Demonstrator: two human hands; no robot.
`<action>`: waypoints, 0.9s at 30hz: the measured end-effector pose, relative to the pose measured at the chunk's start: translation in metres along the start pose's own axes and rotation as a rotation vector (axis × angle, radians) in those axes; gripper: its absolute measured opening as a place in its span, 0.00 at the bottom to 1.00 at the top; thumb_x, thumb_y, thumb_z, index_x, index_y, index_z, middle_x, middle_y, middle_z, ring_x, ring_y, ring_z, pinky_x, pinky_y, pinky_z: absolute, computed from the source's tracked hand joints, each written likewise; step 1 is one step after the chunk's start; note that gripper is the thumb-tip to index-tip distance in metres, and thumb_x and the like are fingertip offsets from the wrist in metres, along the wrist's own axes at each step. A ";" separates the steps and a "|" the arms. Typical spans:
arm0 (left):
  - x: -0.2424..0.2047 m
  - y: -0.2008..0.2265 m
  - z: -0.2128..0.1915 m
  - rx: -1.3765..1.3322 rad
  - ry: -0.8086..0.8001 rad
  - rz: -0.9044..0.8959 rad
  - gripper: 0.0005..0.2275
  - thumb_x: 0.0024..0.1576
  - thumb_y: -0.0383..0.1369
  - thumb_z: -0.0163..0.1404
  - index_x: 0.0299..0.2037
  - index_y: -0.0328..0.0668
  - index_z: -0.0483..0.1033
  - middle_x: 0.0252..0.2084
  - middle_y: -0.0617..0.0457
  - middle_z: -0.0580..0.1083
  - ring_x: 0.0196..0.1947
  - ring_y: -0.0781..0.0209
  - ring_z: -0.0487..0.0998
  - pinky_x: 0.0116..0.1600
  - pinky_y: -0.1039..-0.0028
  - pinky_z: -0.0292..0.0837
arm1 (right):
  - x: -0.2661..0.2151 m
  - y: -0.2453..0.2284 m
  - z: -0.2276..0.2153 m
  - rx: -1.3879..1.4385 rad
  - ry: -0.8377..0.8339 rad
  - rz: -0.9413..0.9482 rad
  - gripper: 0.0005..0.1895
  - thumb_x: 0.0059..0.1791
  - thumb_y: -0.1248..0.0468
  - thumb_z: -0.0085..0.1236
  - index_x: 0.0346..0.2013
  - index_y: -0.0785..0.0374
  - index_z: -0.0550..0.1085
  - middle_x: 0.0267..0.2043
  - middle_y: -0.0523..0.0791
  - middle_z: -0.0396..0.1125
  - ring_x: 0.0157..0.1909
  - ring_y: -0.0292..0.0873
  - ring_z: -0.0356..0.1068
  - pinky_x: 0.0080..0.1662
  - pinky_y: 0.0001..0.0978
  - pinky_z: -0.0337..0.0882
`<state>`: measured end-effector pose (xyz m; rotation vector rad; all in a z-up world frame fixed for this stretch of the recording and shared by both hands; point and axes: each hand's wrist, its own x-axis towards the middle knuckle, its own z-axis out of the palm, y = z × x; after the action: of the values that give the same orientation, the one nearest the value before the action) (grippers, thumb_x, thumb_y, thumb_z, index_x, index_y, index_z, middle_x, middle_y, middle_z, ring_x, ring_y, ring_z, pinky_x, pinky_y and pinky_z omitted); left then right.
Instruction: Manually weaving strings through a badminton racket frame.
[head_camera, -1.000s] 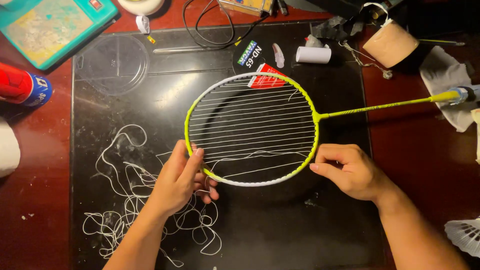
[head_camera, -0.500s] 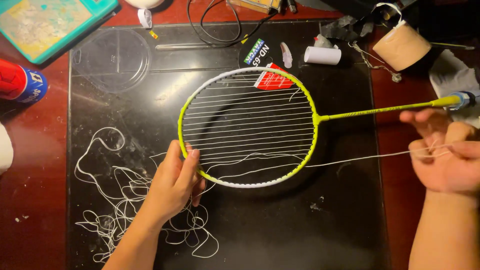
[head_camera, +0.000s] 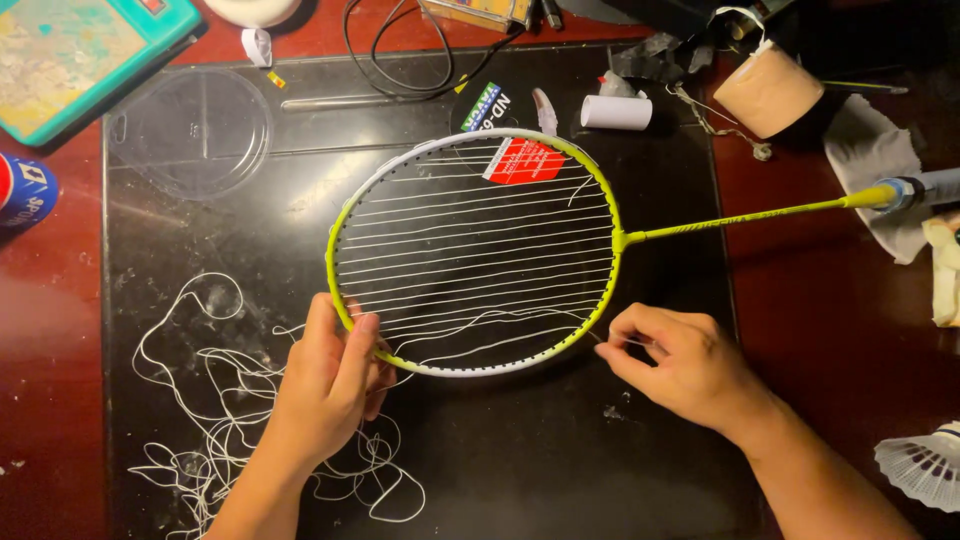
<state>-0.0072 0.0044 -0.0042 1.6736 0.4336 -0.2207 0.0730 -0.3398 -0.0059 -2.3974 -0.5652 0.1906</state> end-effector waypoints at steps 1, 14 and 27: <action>0.000 0.002 0.000 0.011 0.010 -0.013 0.08 0.65 0.35 0.41 0.40 0.39 0.62 0.14 0.53 0.68 0.09 0.66 0.67 0.14 0.75 0.61 | 0.000 0.003 -0.005 0.020 -0.032 0.035 0.09 0.39 0.66 0.70 0.26 0.61 0.75 0.20 0.40 0.69 0.17 0.32 0.61 0.23 0.27 0.62; -0.004 0.005 0.000 0.182 -0.022 -0.011 0.08 0.64 0.35 0.40 0.42 0.38 0.62 0.20 0.50 0.78 0.12 0.66 0.73 0.20 0.73 0.71 | -0.040 0.103 -0.088 -0.278 0.343 0.353 0.03 0.51 0.70 0.63 0.40 0.66 0.79 0.25 0.42 0.70 0.25 0.31 0.64 0.34 0.24 0.64; -0.004 -0.001 0.001 0.004 -0.048 0.024 0.07 0.66 0.35 0.36 0.42 0.40 0.58 0.20 0.48 0.76 0.13 0.66 0.71 0.20 0.75 0.69 | -0.008 0.013 -0.025 0.512 -0.120 -0.437 0.11 0.38 0.76 0.60 0.33 0.64 0.80 0.61 0.60 0.67 0.24 0.27 0.63 0.30 0.21 0.64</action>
<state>-0.0114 0.0030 -0.0042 1.6729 0.3768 -0.2434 0.0768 -0.3666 0.0055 -1.7327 -0.9520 0.2517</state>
